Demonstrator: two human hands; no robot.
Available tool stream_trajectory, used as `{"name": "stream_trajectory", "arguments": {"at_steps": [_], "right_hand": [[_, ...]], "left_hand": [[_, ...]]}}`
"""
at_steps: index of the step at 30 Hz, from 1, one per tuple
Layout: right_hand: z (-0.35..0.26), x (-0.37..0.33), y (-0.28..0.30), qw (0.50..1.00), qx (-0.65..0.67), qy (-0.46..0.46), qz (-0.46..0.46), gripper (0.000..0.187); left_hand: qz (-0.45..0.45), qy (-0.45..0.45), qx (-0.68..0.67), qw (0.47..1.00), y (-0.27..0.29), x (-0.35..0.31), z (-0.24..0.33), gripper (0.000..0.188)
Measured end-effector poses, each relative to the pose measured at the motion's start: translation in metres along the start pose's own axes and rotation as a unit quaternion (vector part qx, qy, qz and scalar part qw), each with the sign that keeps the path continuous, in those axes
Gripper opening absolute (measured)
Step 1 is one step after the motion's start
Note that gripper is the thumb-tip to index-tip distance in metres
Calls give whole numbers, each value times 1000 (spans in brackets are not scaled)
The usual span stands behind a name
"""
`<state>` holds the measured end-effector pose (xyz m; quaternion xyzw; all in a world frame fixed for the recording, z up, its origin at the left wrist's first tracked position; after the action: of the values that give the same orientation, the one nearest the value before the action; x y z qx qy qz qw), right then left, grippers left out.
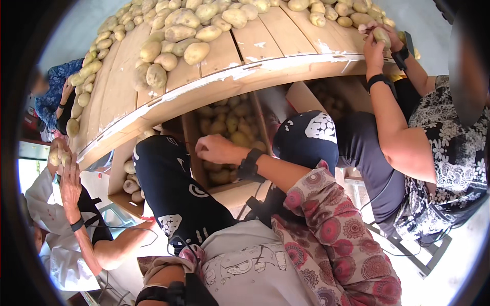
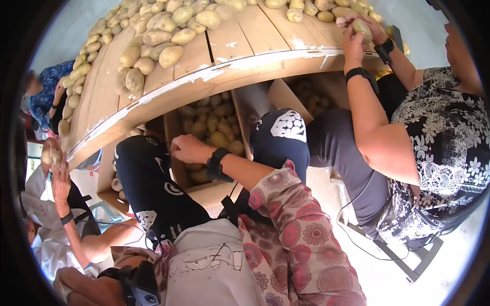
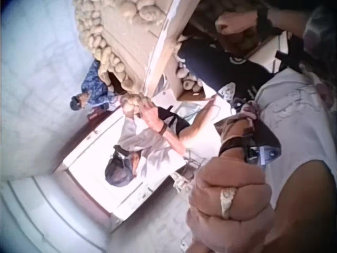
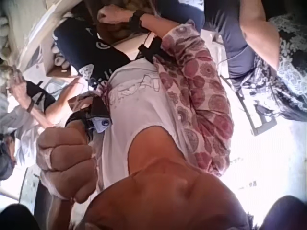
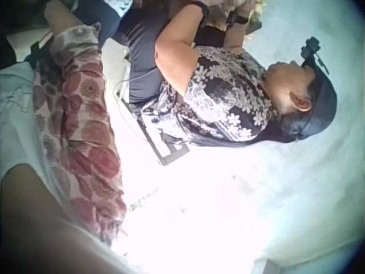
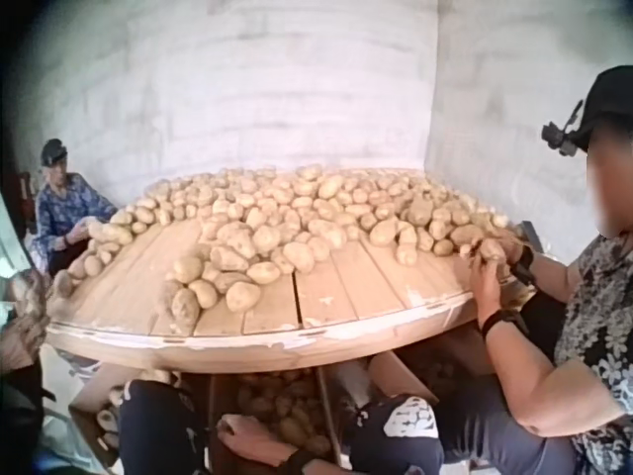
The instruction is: Sorting and inspecting potatoes on a wooden platform and placing them into boxes.
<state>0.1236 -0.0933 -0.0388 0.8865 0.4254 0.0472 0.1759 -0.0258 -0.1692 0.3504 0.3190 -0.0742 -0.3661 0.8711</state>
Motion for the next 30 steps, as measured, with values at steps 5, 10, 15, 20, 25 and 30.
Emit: {"name": "stream_trajectory", "arguments": {"at_steps": [5,10,15,20,25,30], "right_hand": [[6,2,12,998,32,-38,36,19],[-6,-9,-26,996,-28,-34,-82,21],[-4,-11,-39,994,-40,33,-91,21],[-4,-10,-21,998,-17,-7,-66,19],[7,-11,-30,997,-12,-29,-66,18],[9,-6,-32,996,-45,1,-80,19]], "left_hand": [[199,-148,-131,960,7,-24,-16,14],[253,-231,-181,922,19,-30,-23,14],[226,-232,-132,937,24,-29,-15,14],[220,-220,-127,942,23,-32,-16,13],[214,-208,-138,944,18,-32,-18,12],[208,-203,-165,942,10,-20,-20,11]]}}
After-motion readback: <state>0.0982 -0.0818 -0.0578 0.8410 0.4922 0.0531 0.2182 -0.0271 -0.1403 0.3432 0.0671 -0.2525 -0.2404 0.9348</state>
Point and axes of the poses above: each hand's wrist, its own x-axis towards the middle knuckle, its own y-axis out of the back of the hand, z = x × y, the point moved 10 cm from there along x, towards the middle knuckle, and after that the axes turned 1 degree about -y, right-handed, at the moved point
